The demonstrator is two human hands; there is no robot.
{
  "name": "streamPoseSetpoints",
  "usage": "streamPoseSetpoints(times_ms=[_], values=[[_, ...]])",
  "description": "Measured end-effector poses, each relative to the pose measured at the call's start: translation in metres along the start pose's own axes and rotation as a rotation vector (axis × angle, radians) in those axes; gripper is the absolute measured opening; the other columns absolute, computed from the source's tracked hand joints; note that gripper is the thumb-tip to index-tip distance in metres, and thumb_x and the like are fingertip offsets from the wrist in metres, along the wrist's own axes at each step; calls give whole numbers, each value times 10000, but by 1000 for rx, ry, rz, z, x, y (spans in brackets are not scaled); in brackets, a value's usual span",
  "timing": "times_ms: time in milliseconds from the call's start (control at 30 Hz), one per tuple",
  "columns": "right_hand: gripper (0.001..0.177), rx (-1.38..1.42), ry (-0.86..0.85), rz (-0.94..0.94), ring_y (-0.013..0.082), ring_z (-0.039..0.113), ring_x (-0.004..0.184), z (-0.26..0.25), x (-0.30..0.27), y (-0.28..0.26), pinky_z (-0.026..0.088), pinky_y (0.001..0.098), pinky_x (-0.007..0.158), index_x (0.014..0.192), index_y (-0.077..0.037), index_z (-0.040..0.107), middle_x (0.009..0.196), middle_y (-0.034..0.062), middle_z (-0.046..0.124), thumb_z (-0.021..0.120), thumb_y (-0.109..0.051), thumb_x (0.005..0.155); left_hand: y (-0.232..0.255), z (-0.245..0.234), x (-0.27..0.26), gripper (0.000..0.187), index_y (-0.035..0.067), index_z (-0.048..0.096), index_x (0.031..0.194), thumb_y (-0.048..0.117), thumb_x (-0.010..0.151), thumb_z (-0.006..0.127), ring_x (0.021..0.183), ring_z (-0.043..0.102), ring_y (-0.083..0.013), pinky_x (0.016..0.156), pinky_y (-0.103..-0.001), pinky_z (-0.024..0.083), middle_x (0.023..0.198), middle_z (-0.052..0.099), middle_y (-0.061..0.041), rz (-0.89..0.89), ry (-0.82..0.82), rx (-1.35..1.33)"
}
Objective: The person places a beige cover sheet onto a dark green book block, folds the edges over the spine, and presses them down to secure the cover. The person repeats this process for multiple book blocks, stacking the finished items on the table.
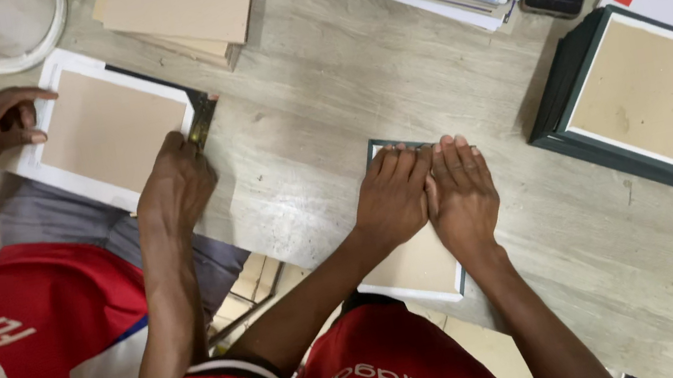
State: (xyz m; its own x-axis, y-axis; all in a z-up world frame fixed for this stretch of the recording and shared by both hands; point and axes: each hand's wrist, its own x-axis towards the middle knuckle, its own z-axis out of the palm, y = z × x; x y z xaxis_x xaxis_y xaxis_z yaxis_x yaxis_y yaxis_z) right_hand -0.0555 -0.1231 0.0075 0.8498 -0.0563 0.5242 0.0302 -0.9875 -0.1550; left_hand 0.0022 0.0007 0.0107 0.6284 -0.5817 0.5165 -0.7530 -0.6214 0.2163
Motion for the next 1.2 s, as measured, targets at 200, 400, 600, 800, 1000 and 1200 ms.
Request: streamPoseSetpoints(times_ms=[200,400,600,800,1000,1200], values=[[312,-87,31,19,261,687,1215,3,-4,-3,491,372,1115,1203,-109,778,1209,112,767,703,-279,953,-1,3,-11,441,75,627,1323,252,961,446,1168,596,-365,1101,-503,420,1141,617,-153,-37,-140,-55],[451,11,-121,63,331,478,1426,-7,7,-13,342,453,1213,1454,-102,596,1499,118,579,597,-194,1012,9,-45,7,330,-28,582,1200,185,977,463,1427,401,-434,1206,-533,296,1455,495,-229,-64,-271,-153],[461,-124,-114,44,252,544,1392,-5,-3,-3,340,395,1227,1387,-99,666,1421,115,651,574,-395,1045,-1,-1,-12,431,18,555,1313,214,940,465,1161,586,-375,1125,-509,391,1138,587,-181,-42,-102,-3],[438,-152,-53,31,238,667,1249,-17,-13,3,477,354,1119,1257,-120,750,1285,101,732,628,-456,1004,2,-28,-10,559,61,524,1469,212,931,515,1269,492,-393,1123,-531,369,1255,550,-180,-51,-218,-44],[406,-205,16,-7,239,671,1247,-2,-20,8,472,371,1119,1273,-114,743,1298,107,730,650,-378,979,4,-21,-12,553,103,495,1495,297,978,466,1432,444,-372,1211,-517,296,1474,516,-185,-44,-217,-97],[371,-202,-15,3,228,693,1205,-5,-21,7,524,347,1023,1236,-126,760,1268,93,743,659,-369,974,3,-19,-15,509,8,615,1335,310,941,505,1210,579,-367,1061,-499,408,1219,620,-200,-32,-60,-33]])
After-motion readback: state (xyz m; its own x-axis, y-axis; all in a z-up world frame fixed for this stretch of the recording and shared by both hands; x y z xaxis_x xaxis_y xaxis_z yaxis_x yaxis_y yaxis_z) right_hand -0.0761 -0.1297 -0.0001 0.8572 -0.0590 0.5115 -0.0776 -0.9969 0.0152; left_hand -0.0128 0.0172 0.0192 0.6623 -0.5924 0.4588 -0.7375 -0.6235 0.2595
